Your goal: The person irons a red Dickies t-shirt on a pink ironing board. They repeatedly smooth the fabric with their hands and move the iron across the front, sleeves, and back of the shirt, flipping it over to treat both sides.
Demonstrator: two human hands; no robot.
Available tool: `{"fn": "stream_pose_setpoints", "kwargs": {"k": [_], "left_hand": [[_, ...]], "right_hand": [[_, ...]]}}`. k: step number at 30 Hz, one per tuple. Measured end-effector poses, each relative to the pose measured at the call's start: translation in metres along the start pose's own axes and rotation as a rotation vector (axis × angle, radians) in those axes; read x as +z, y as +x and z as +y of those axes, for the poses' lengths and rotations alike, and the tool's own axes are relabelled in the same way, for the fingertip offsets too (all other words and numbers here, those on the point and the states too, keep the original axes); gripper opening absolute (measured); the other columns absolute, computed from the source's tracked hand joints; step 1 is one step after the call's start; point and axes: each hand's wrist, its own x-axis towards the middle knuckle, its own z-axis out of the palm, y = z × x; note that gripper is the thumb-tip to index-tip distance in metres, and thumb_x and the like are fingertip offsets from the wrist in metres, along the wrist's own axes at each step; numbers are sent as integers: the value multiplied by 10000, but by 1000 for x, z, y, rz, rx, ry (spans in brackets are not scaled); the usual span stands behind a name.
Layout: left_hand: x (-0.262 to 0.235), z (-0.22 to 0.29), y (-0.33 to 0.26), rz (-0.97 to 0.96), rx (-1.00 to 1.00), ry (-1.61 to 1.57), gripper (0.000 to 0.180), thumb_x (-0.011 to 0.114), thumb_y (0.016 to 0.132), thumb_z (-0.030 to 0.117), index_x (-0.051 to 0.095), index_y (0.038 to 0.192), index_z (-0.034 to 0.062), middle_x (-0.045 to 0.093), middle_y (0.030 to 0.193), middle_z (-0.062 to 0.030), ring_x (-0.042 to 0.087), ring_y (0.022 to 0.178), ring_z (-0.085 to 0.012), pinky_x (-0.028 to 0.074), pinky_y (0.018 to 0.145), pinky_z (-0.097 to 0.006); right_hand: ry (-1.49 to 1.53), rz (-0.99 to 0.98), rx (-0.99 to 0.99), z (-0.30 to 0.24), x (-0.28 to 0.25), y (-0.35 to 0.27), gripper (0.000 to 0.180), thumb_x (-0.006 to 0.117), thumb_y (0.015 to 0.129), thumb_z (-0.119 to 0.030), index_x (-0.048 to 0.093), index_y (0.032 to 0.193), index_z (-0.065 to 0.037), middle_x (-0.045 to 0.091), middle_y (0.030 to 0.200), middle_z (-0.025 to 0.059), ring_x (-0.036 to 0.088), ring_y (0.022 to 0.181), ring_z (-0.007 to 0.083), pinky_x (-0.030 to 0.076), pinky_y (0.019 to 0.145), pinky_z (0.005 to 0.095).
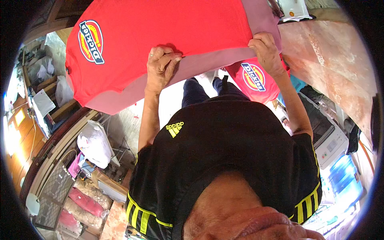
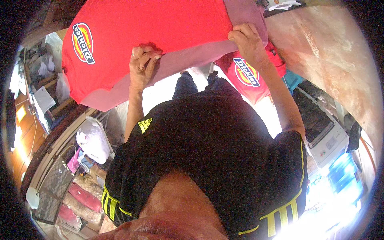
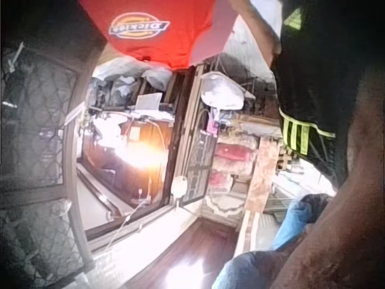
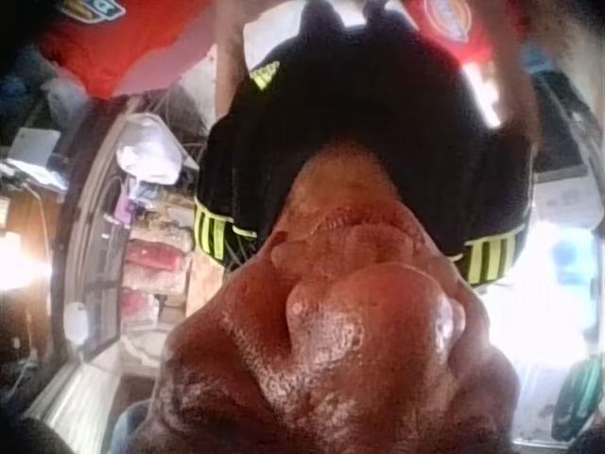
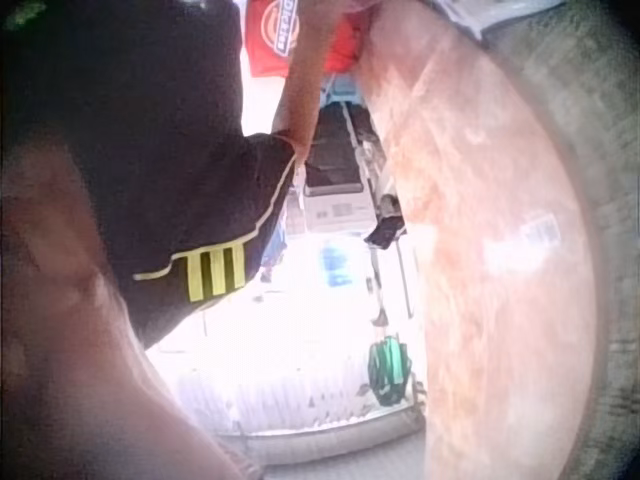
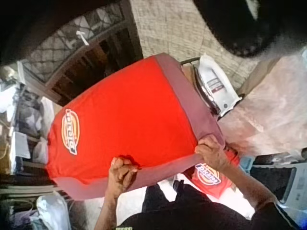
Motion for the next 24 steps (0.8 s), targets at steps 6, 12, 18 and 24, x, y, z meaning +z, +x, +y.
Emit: {"fn": "stream_pose_setpoints", "kwargs": {"k": [6,12,18,24], "left_hand": [[29,47,23,-16,141,228,328,805,756,334,696,1001,145,621,1105,-19,542,1082,-277,397,818,-465],[102,101,67,-224,267,322,704,688,854,482,473,1478,237,337,1605,-20,254,1488,-351,236,1131,-663],[100,103,62,-261,230,304,701,696,868,455,454,1499,269,252,1645,-6,160,1525,-356,187,1150,-699],[100,103,62,-309,224,309,692,676,891,463,441,1510,261,227,1653,-22,136,1531,-370,162,1161,-701]], "right_hand": [[-78,-4,-74,0,-1,-2,174,675,771,-68,683,944,-73,612,993,91,593,958,312,503,856,421],[44,-96,-199,10,-22,5,138,708,844,-113,685,973,-68,635,1054,117,613,1007,345,511,866,431],[-388,260,-16,37,-116,78,362,713,905,-161,614,1212,5,661,1123,195,633,1055,389,507,897,436],[322,135,643,109,-124,151,453,633,998,-350,555,1220,38,651,880,58,614,693,125,504,622,269]]}}
